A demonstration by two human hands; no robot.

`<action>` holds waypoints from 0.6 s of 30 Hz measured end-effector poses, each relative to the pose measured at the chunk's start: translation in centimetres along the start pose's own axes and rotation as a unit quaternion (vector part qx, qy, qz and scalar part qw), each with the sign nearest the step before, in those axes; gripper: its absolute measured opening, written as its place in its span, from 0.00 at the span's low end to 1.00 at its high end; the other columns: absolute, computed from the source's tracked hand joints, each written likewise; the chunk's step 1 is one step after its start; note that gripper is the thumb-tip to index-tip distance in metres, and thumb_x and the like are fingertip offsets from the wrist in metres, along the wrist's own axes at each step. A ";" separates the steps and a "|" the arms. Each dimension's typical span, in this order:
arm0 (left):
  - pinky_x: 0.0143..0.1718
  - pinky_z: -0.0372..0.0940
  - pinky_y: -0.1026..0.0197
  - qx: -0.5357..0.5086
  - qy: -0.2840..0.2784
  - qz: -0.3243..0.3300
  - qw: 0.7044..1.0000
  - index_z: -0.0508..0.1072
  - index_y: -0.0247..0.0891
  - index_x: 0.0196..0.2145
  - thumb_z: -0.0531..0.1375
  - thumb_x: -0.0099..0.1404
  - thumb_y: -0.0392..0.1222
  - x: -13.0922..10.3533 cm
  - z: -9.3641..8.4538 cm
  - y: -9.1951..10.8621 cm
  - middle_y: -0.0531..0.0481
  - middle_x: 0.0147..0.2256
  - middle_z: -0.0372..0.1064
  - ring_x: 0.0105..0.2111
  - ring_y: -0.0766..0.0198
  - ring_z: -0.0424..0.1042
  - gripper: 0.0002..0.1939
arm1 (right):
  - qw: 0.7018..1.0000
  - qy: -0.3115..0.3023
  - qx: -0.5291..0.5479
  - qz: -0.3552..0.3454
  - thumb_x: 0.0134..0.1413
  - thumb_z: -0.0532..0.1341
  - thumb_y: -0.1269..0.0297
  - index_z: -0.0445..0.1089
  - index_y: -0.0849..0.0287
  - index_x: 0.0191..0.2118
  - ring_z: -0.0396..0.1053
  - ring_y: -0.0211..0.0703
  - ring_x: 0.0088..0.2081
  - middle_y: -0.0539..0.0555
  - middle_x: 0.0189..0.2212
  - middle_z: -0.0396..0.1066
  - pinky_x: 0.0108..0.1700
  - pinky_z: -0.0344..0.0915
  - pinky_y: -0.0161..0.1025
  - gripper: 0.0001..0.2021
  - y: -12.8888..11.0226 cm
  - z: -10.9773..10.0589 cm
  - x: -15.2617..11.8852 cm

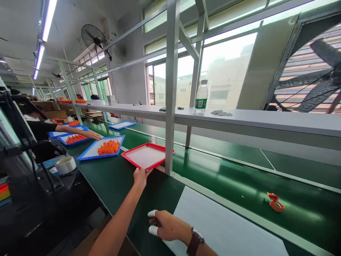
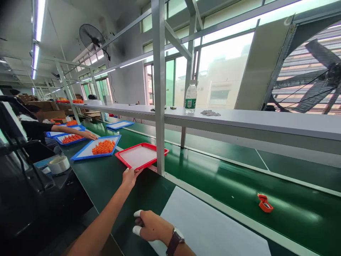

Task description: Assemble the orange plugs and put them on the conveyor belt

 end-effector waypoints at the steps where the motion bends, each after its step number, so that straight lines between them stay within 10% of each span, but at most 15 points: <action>1: 0.40 0.75 0.53 0.003 0.000 0.002 1.000 0.68 0.35 0.36 0.65 0.61 0.32 -0.7 -1.7 0.0 0.55 0.25 0.68 0.27 0.64 0.73 0.08 | 1.000 -0.002 -0.015 0.000 0.51 0.64 0.65 0.72 0.54 0.57 0.77 0.51 0.44 0.56 0.46 0.79 0.45 0.70 0.38 0.25 -0.2 -0.3 -1.7; 9: 0.33 0.75 0.46 0.163 0.028 -0.009 0.986 0.65 0.41 0.31 0.67 0.51 0.38 -8.0 -16.1 -0.9 0.54 0.18 0.67 0.25 0.50 0.77 0.13 | 0.988 0.085 0.017 0.124 0.56 0.62 0.56 0.76 0.50 0.53 0.75 0.54 0.45 0.57 0.48 0.76 0.48 0.71 0.45 0.19 1.8 -6.8 -13.9; 12: 0.27 0.70 0.43 0.446 0.106 0.069 0.886 0.70 0.43 0.33 0.67 0.50 0.55 -9.4 -20.9 2.8 0.56 0.15 0.61 0.23 0.43 0.74 0.18 | 0.980 0.134 0.027 0.145 0.60 0.59 0.53 0.73 0.48 0.57 0.73 0.52 0.50 0.55 0.51 0.75 0.53 0.68 0.45 0.21 4.4 -9.1 -16.8; 15: 0.35 0.70 0.41 0.598 0.103 0.255 0.753 0.75 0.45 0.36 0.64 0.51 0.62 -10.2 -19.8 7.2 0.50 0.23 0.69 0.31 0.41 0.75 0.22 | 0.971 0.192 0.007 0.141 0.62 0.57 0.51 0.72 0.51 0.58 0.72 0.52 0.51 0.57 0.51 0.75 0.55 0.67 0.45 0.22 6.9 -11.6 -18.7; 18: 0.49 0.68 0.44 0.619 -0.016 0.369 0.693 0.78 0.45 0.37 0.66 0.49 0.59 -10.3 -15.0 6.4 0.43 0.39 0.75 0.46 0.41 0.73 0.20 | 0.958 0.248 -0.037 0.139 0.63 0.55 0.53 0.73 0.56 0.57 0.73 0.52 0.47 0.60 0.48 0.75 0.51 0.68 0.45 0.22 9.2 -14.1 -20.0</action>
Point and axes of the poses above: each hand's wrist, its own x-axis towards the middle knuckle, its own z-axis out of the palm, y = z × x, the point moved 10 cm from there along x, towards the middle knuckle
